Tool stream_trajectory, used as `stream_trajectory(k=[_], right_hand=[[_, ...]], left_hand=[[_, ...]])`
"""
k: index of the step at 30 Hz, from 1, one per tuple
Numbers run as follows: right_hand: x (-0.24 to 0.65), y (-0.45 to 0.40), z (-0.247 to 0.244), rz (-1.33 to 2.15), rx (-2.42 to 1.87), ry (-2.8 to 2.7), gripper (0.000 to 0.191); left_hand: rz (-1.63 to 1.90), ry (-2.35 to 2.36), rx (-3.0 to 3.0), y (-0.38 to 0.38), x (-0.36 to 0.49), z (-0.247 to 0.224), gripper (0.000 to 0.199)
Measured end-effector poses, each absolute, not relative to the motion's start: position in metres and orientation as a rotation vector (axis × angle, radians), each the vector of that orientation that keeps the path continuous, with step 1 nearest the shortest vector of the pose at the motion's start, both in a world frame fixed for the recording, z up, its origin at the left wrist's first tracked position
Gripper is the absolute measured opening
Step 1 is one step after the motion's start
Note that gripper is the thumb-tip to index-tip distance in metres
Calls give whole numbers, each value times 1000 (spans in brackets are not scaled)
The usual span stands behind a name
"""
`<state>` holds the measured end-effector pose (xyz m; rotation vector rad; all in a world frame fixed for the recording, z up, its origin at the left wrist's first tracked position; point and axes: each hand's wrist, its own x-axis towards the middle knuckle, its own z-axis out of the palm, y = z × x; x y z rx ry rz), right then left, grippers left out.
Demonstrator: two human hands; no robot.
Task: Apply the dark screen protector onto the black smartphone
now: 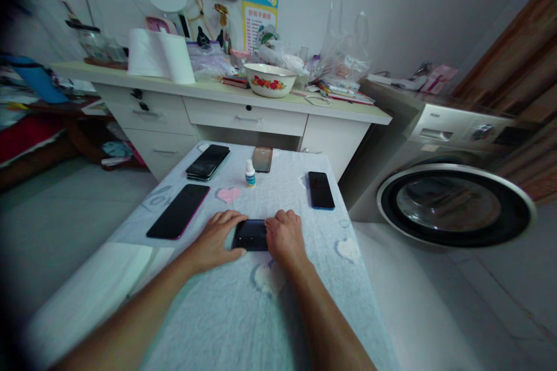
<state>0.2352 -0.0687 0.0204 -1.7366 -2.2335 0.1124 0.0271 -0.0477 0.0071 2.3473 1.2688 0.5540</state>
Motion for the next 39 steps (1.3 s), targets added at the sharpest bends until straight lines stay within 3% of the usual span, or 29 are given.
stream_trajectory(k=[39], right_hand=[[239, -78, 26, 292, -1525, -2384, 17]], left_hand=[[547, 1262, 2343, -48, 27, 7, 64]])
